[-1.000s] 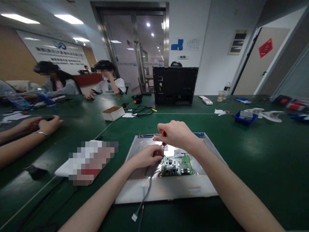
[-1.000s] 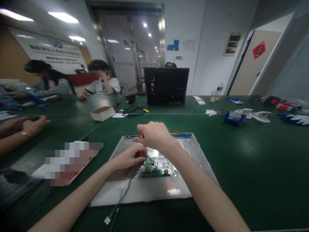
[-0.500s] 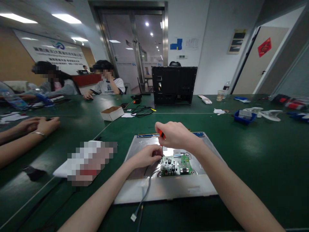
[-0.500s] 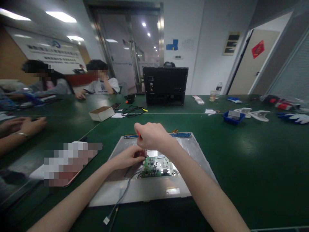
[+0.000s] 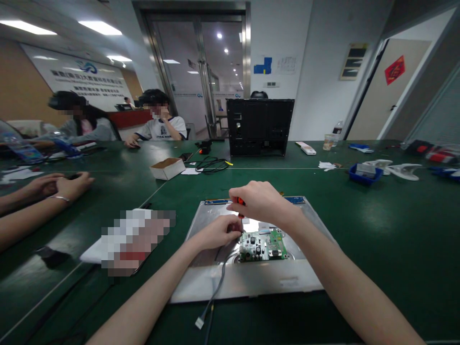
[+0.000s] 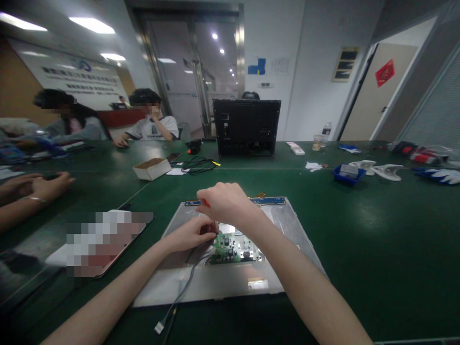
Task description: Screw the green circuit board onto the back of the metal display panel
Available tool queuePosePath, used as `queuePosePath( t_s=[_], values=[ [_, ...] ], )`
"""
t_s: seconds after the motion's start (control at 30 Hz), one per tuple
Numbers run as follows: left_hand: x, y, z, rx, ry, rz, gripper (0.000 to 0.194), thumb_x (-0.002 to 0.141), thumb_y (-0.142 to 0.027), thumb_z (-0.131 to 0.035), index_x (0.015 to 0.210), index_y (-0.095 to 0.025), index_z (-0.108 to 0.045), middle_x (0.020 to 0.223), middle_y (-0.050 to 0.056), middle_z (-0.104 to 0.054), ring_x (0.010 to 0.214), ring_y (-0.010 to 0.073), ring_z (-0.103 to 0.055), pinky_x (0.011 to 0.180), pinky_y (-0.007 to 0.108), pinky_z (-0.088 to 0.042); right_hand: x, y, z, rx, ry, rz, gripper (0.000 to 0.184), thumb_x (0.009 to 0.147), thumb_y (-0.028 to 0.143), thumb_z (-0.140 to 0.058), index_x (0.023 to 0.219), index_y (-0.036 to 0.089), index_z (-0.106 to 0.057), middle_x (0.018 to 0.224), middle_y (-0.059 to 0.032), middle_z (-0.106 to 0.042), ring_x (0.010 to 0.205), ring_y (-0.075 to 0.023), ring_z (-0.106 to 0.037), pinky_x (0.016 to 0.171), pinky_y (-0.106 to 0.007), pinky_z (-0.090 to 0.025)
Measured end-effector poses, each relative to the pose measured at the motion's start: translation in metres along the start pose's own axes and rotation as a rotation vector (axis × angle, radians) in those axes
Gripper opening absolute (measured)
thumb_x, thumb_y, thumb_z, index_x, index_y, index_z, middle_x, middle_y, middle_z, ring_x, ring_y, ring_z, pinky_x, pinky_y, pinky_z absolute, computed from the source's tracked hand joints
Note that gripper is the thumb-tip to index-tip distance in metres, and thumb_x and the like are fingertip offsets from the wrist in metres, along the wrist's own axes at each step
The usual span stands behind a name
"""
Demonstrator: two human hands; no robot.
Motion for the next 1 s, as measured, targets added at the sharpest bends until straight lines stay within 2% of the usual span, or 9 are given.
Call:
queuePosePath(
  t_s=[0.17, 0.33, 0.43, 0.5, 0.57, 0.67, 0.73, 0.83, 1.0],
  values=[
    [0.000, 0.003, -0.001, 0.002, 0.000, 0.010, 0.008, 0.077, -0.022, -0.057, 0.081, -0.018, -0.062, 0.072, 0.000, -0.061, 0.070, 0.0180, -0.057, 0.066, 0.027, -0.043, 0.001, -0.001, -0.001, 0.017, -0.007, -0.005, 0.012, 0.088, 0.024, -0.053, 0.093, 0.023, -0.064, 0.081, -0.0025, -0.071, 0.067, -0.0156, -0.059, 0.053, -0.027, -0.019],
    [-0.001, 0.003, 0.000, 0.018, -0.011, 0.005, 0.007, 0.077, -0.022, -0.057, 0.080, -0.018, -0.061, 0.070, -0.001, -0.059, 0.069, 0.0173, -0.056, 0.066, 0.027, -0.043, -0.001, -0.002, -0.003, 0.115, 0.053, 0.000, 0.028, 0.079, 0.020, -0.059, 0.108, 0.022, -0.057, 0.091, -0.0035, -0.070, 0.073, -0.0166, -0.058, 0.054, -0.025, -0.023],
    [0.000, 0.002, 0.000, 0.001, -0.013, -0.001, 0.007, 0.077, -0.022, -0.056, 0.081, -0.018, -0.061, 0.072, -0.001, -0.060, 0.068, 0.0169, -0.056, 0.065, 0.027, -0.043, -0.003, -0.002, -0.006, 0.170, 0.096, 0.001, 0.034, 0.075, 0.020, -0.062, 0.108, 0.023, -0.056, 0.091, -0.0022, -0.070, 0.073, -0.0163, -0.058, 0.055, -0.024, -0.025],
    [0.000, 0.001, 0.000, -0.002, -0.014, 0.000, 0.006, 0.077, -0.022, -0.056, 0.080, -0.018, -0.060, 0.072, -0.001, -0.059, 0.068, 0.0167, -0.055, 0.065, 0.026, -0.043, -0.003, -0.003, -0.005, 0.142, 0.077, -0.010, 0.026, 0.078, 0.024, -0.063, 0.104, 0.025, -0.058, 0.088, -0.0017, -0.070, 0.073, -0.0168, -0.058, 0.055, -0.025, -0.024],
    [0.000, 0.001, 0.000, -0.003, -0.013, -0.002, 0.005, 0.077, -0.022, -0.057, 0.078, -0.018, -0.059, 0.071, -0.001, -0.058, 0.067, 0.0164, -0.054, 0.064, 0.026, -0.042, -0.002, -0.006, -0.002, 0.083, 0.039, -0.040, 0.019, 0.084, 0.035, -0.062, 0.100, 0.025, -0.061, 0.086, -0.0023, -0.070, 0.073, -0.0180, -0.060, 0.055, -0.026, -0.023],
    [0.000, -0.002, 0.000, -0.018, -0.002, -0.021, 0.005, 0.077, -0.022, -0.057, 0.078, -0.018, -0.058, 0.070, -0.002, -0.056, 0.065, 0.0158, -0.053, 0.062, 0.026, -0.041, -0.001, -0.011, 0.002, -0.003, -0.004, -0.098, 0.031, 0.089, 0.055, -0.058, 0.094, 0.025, -0.063, 0.082, -0.0043, -0.071, 0.071, -0.0195, -0.062, 0.054, -0.027, -0.022],
    [0.000, -0.002, -0.001, -0.025, 0.010, -0.027, 0.005, 0.077, -0.022, -0.057, 0.078, -0.018, -0.059, 0.069, -0.002, -0.056, 0.064, 0.0159, -0.053, 0.062, 0.026, -0.041, -0.001, -0.012, 0.002, -0.029, -0.003, -0.118, 0.036, 0.091, 0.058, -0.054, 0.089, 0.024, -0.065, 0.080, -0.0050, -0.071, 0.072, -0.0197, -0.063, 0.054, -0.027, -0.023],
    [0.000, 0.001, -0.001, -0.010, 0.010, -0.008, 0.006, 0.077, -0.022, -0.058, 0.079, -0.018, -0.060, 0.070, -0.001, -0.058, 0.066, 0.0168, -0.054, 0.063, 0.027, -0.041, 0.001, -0.009, 0.001, -0.026, 0.020, -0.106, 0.030, 0.094, 0.050, -0.053, 0.087, 0.024, -0.066, 0.080, -0.0043, -0.071, 0.072, -0.0189, -0.063, 0.055, -0.026, -0.024],
    [-0.001, 0.003, 0.000, 0.017, -0.004, 0.004, 0.005, 0.077, -0.020, -0.057, 0.080, -0.018, -0.061, 0.070, -0.001, -0.059, 0.069, 0.0174, -0.055, 0.065, 0.027, -0.042, 0.001, -0.003, -0.002, -0.043, 0.025, -0.071, 0.015, 0.091, 0.032, -0.053, 0.098, 0.024, -0.065, 0.082, -0.0046, -0.072, 0.069, -0.0176, -0.062, 0.053, -0.027, -0.022]
  ],
)
Point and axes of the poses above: each hand's wrist, its own x-axis towards the middle knuckle, its own z-axis out of the back of the hand, y = z × x, the point moved 10 cm from there along x, towards the middle knuckle
